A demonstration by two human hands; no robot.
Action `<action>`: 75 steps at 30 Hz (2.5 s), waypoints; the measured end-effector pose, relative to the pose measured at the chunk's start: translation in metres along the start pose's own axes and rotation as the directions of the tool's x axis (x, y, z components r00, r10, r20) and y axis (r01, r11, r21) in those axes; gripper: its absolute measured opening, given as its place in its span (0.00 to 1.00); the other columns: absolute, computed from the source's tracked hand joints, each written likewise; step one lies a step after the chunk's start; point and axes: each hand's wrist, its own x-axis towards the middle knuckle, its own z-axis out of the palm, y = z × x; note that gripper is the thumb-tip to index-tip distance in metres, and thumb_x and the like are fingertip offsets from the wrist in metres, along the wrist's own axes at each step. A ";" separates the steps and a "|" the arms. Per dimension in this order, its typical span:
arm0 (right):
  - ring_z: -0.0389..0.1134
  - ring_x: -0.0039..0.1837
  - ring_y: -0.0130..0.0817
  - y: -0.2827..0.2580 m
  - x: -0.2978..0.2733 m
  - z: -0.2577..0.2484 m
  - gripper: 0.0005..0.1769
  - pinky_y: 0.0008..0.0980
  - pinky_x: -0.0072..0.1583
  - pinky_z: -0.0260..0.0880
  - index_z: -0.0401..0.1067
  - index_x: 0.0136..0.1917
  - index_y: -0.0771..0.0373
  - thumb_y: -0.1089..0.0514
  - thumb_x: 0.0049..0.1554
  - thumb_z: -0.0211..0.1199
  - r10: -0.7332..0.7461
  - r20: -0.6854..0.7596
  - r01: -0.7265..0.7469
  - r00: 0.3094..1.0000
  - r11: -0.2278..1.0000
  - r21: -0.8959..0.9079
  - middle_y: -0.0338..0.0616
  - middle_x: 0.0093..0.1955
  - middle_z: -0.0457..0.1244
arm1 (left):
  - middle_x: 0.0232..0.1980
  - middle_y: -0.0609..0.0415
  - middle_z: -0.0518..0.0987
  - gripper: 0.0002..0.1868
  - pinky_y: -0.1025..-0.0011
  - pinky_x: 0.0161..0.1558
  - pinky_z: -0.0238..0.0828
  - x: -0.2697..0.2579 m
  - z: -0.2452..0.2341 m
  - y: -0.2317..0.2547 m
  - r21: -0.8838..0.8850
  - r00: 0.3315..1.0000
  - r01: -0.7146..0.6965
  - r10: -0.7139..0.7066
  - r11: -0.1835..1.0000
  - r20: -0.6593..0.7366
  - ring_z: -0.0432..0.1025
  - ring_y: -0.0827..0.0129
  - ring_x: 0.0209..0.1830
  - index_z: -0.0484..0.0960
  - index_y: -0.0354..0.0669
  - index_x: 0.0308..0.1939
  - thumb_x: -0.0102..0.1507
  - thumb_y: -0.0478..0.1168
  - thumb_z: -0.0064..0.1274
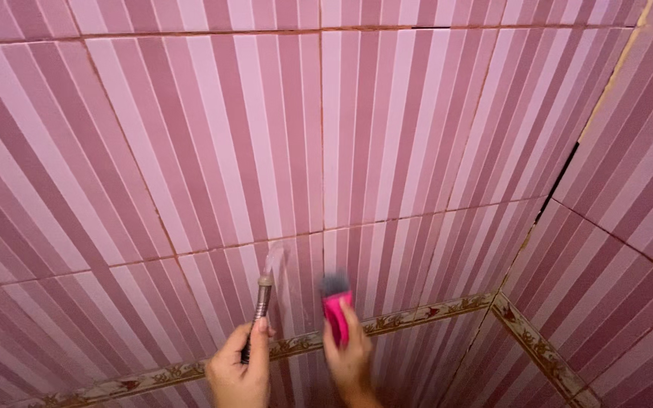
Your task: The person scrubs the pink and white striped bathroom tiles using a handheld shower head to spray water and a pink scrub brush to clean the grout lines and tile surfaces. The person moves systematically across the wall, rinsing and scrubbing different sections.
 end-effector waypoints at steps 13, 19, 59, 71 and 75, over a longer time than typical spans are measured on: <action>0.75 0.59 0.47 -0.136 0.148 -0.006 0.36 0.38 0.60 0.79 0.63 0.76 0.57 0.64 0.56 0.68 -0.098 -0.120 0.104 0.988 0.994 0.038 0.57 0.60 0.71 | 0.21 0.59 0.82 0.12 0.74 0.30 0.69 0.012 -0.034 -0.017 -0.021 0.999 -0.022 0.023 1.000 0.029 0.73 0.81 0.24 0.89 0.40 0.34 0.64 0.45 0.57; 0.75 0.59 0.50 -0.129 0.130 -0.004 0.36 0.41 0.57 0.75 0.62 0.76 0.58 0.64 0.56 0.67 -0.090 -0.090 0.090 0.992 0.996 -0.004 0.60 0.61 0.69 | 0.20 0.55 0.78 0.13 0.73 0.28 0.65 0.010 -0.047 0.012 0.020 0.997 0.078 -0.078 0.997 0.016 0.69 0.78 0.22 0.89 0.40 0.34 0.64 0.46 0.58; 0.76 0.56 0.44 -0.200 0.121 0.063 0.33 0.36 0.55 0.77 0.65 0.74 0.58 0.65 0.56 0.67 -0.129 -0.129 0.140 0.983 0.987 0.077 0.54 0.59 0.71 | 0.21 0.62 0.75 0.15 0.76 0.29 0.64 0.042 -0.129 -0.045 -0.090 0.999 0.002 -0.007 0.996 -0.046 0.67 0.82 0.25 0.87 0.38 0.32 0.66 0.45 0.56; 0.76 0.53 0.48 -0.079 -0.072 0.107 0.36 0.36 0.50 0.76 0.60 0.77 0.59 0.61 0.57 0.66 -0.061 -0.060 0.054 0.996 0.993 -0.108 0.62 0.56 0.70 | 0.20 0.61 0.73 0.14 0.75 0.25 0.59 0.050 -0.161 -0.070 -0.114 0.996 0.094 -0.094 0.989 0.001 0.64 0.81 0.22 0.87 0.37 0.33 0.66 0.44 0.56; 0.77 0.44 0.41 -0.118 -0.029 0.106 0.41 0.35 0.44 0.80 0.54 0.79 0.60 0.55 0.58 0.66 0.095 -0.077 -0.105 0.992 0.985 -0.140 0.54 0.45 0.72 | 0.20 0.62 0.75 0.13 0.78 0.27 0.62 0.051 -0.170 -0.069 -0.071 1.000 -0.008 0.008 0.997 0.002 0.67 0.83 0.23 0.87 0.38 0.33 0.66 0.44 0.57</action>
